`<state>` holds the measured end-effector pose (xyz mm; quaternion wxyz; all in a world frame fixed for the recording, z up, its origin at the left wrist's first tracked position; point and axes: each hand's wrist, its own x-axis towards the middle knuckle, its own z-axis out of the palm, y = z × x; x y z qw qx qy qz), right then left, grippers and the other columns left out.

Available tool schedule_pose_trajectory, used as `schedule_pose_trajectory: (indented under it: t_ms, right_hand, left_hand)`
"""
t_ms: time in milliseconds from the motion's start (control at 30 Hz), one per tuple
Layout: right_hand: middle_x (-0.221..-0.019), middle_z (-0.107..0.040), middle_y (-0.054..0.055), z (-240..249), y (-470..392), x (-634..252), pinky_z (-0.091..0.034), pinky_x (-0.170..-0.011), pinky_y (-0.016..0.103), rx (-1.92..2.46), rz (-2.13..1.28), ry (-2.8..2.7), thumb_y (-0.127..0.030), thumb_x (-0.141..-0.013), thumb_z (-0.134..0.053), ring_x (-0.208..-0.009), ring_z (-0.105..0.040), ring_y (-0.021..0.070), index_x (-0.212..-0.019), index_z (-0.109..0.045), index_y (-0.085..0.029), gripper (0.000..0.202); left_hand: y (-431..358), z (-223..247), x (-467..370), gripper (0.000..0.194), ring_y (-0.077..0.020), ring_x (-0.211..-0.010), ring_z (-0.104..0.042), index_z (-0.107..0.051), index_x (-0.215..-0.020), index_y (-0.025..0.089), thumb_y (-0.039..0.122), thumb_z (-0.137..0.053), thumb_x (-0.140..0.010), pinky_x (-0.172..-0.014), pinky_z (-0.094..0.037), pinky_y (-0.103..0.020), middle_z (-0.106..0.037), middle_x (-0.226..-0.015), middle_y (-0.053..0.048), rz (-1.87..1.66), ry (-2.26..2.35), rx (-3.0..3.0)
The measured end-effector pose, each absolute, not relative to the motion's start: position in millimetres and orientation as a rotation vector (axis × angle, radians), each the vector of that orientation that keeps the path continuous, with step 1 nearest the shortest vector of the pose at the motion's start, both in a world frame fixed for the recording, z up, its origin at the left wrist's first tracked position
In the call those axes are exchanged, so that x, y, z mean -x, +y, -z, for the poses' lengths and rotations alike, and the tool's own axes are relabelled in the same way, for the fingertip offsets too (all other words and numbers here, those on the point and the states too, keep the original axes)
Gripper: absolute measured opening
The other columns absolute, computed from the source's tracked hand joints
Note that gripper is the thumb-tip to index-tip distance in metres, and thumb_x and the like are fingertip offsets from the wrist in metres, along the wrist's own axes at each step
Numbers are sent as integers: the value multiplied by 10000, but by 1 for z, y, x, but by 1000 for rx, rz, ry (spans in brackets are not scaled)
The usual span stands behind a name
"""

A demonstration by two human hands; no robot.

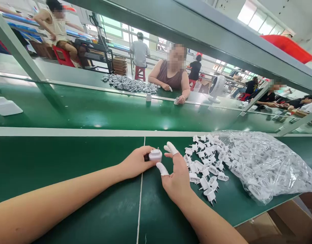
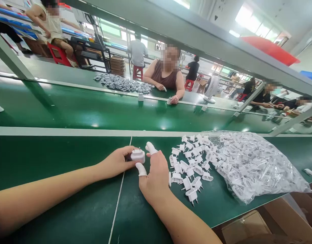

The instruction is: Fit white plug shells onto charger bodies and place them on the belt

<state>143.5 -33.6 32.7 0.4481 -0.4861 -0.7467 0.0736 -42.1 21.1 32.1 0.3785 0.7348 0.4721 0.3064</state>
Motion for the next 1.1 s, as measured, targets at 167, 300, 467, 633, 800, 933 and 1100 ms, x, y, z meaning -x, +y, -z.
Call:
schedule_pose_trajectory:
  t_ms: [167,300,467,633,800,933,1100]
  right_hand:
    - [-1039,-725,120,-45,-40,-144,-576,-837,420,1119,-134,-1893,-268,-978,-556,-952,-673,260,-1301,-610,-184,338]
    - [-828,-713,65,-46,-42,-141,-508,-648,332,1083,-196,-2029,-262,-994,-514,-758,-618,211,-1019,-742,-215,234]
    - [-661,-639,35,-37,-41,-139,-340,-523,304,1120,-175,-2099,-216,-946,-484,-605,-491,169,-786,-733,-224,296]
    - [-639,-645,24,-39,-43,-142,-316,-523,279,1253,-673,-1947,-362,-984,-473,-553,-484,144,-794,-743,-222,358]
    - [-527,-635,-12,-52,-40,-139,-383,-562,263,1100,-1678,-1406,-601,-974,-427,-470,-514,140,-1356,-638,-183,605]
    - [-458,-592,-27,-50,-36,-139,-396,-555,280,847,-1940,-998,-559,-892,-486,-407,-505,154,-1434,-541,-101,712]
    - [-452,-603,20,-43,-34,-143,-405,-560,275,706,-2238,-818,-530,-946,-342,-400,-485,147,-1374,-575,-18,706]
  left_hand:
    - [86,-45,65,459,-258,-874,-693,-711,-992,202,566,-726,-713,-815,-523,-351,-764,-944,-38,-952,1611,-1713]
    - [131,-46,90,435,-291,-913,-653,-667,-950,172,533,-687,-706,-766,-453,-376,-727,-946,-74,-1085,1893,-1629]
    - [156,-39,119,517,-324,-1118,-580,-647,-816,146,653,-616,-718,-811,-324,-425,-641,-783,4,-1136,2018,-1601]
    - [147,-41,113,705,-503,-1388,-312,-634,-1076,154,697,-731,-636,-989,-303,-560,-604,-1226,-84,-1206,2108,-1541]
    - [74,-55,65,564,-364,-1279,-505,-643,-1158,195,660,-610,-841,-1108,-366,-523,-618,-1289,-139,-1338,1468,-1672]
    - [14,-53,36,636,-304,-1124,-614,-669,-1231,203,704,-646,-840,-981,-509,-443,-686,-1167,-111,-911,707,-1388]
    - [-6,-47,29,399,-175,-870,-671,-709,-1083,216,405,-874,-772,-844,-553,-320,-712,-978,-38,-770,714,-1048]
